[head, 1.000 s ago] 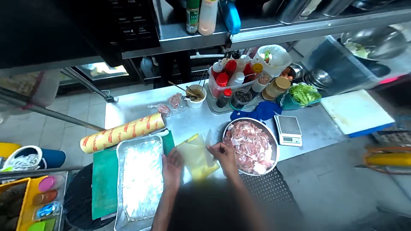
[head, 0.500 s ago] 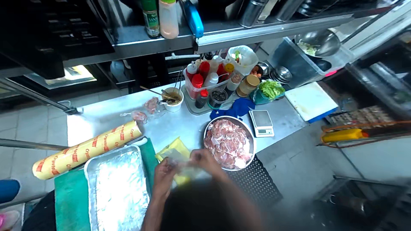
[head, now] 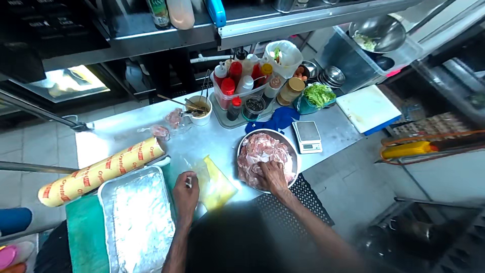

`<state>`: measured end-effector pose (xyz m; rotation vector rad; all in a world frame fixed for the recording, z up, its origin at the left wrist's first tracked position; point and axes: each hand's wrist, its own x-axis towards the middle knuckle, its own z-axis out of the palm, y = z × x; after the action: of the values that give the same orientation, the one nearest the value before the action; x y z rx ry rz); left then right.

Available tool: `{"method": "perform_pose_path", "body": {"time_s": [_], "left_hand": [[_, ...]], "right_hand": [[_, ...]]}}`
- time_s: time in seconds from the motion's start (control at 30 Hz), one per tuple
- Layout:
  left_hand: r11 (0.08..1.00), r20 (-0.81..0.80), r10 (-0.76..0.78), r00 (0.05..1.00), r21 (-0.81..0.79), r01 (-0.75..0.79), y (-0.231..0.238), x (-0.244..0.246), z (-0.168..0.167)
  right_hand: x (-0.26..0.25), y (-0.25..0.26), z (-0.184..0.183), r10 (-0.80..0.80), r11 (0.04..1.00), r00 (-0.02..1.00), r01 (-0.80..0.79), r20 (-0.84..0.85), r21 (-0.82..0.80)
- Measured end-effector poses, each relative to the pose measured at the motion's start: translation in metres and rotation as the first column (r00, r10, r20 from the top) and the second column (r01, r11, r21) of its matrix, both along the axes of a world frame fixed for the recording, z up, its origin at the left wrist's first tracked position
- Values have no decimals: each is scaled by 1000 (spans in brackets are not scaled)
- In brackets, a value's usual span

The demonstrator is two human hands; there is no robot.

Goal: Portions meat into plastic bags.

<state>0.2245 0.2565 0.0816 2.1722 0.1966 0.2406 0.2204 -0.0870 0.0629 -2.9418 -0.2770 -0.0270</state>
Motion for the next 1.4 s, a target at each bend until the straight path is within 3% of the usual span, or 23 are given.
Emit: {"method": "perform_pose_path", "body": {"time_s": [0.13, 0.2, 0.23, 0.27, 0.33, 0.4, 0.47, 0.53, 0.6, 0.63, 0.7, 0.77, 0.8, 0.87, 0.97, 1.0, 1.03, 1.13, 1.2, 1.23, 1.3, 1.33, 1.4], "left_hand": [[988, 78, 19, 997, 154, -31, -7, 8, -5], [988, 136, 39, 990, 144, -59, -8, 12, -6], [989, 153, 48, 987, 128, -68, -8, 14, -6], [990, 165, 52, 985, 117, -72, -7, 15, -8], [992, 189, 48, 981, 109, -70, -9, 19, -10], [995, 208, 30, 978, 90, -50, -15, 24, -10], [998, 207, 10, 978, 52, -22, -23, 28, -9], [1000, 188, -7, 982, 21, 3, -31, 33, -9], [1000, 184, -7, 983, 3, 7, -34, 38, -7], [1000, 179, -2, 984, -11, 4, -33, 40, -4], [996, 178, -5, 984, -85, 20, -24, 41, 2], [973, 161, -20, 987, -223, 56, -10, 41, 9], [958, 137, -25, 990, -280, 63, -4, 40, 14], [946, 76, -45, 996, -317, 67, 3, 37, 24], [974, -57, -218, 974, -80, 213, 9, 28, 31], [957, -119, -283, 952, 30, 289, 8, 23, 33], [929, -163, -326, 931, 124, 347, 6, 17, 35], [923, -82, -306, 949, 221, 316, 5, 2, 25], [960, 42, -244, 969, 152, 235, 10, -4, 14], [975, 97, -211, 973, 91, 202, 10, -8, 12], [987, 206, -146, 968, -34, 156, 7, -12, 12], [987, 241, -113, 964, -87, 138, 6, -14, 15], [983, 275, -51, 960, -154, 97, 7, -13, 22]], "right_hand": [[0, -14, 9, 62, 986, 983, -87, 172, 144], [1, -19, 37, -37, 924, 971, -58, 238, 378], [3, -18, 53, -127, 835, 961, -31, 247, 550], [5, -16, 70, -237, 676, 948, 4, 211, 737], [14, -3, 99, -378, 144, 926, 60, -1, 988], [23, 8, 113, -277, -296, 945, 87, -173, 951], [33, 27, 111, -80, -546, 957, 193, -280, 815], [40, 59, 99, 75, -629, 947, 287, -311, 722], [39, 97, 89, 173, -641, 940, 335, -295, 691], [36, 116, 87, 191, -596, 936, 351, -297, 723], [26, 147, 83, 184, -341, 944, 323, -275, 883], [14, 166, 71, 182, 83, 969, 153, -166, 985], [9, 171, 62, 225, 222, 969, 56, -107, 974], [0, 179, 51, 291, 404, 953, -41, -86, 914], [-1, 189, 47, 341, 629, 882, 43, -325, 777], [4, 190, 46, 356, 632, 813, 155, -461, 760], [10, 192, 42, 371, 562, 723, 324, -582, 761], [14, 195, 26, 521, -1, 530, 785, -670, 620], [9, 197, 30, 587, -224, 529, 834, -613, 504], [6, 197, 34, 607, -265, 544, 826, -579, 498], [3, 194, 49, 577, -161, 594, 756, -561, 634], [0, 190, 57, 546, -37, 626, 682, -557, 731], [-2, 176, 82, 505, 327, 680, 420, -532, 847]]}}
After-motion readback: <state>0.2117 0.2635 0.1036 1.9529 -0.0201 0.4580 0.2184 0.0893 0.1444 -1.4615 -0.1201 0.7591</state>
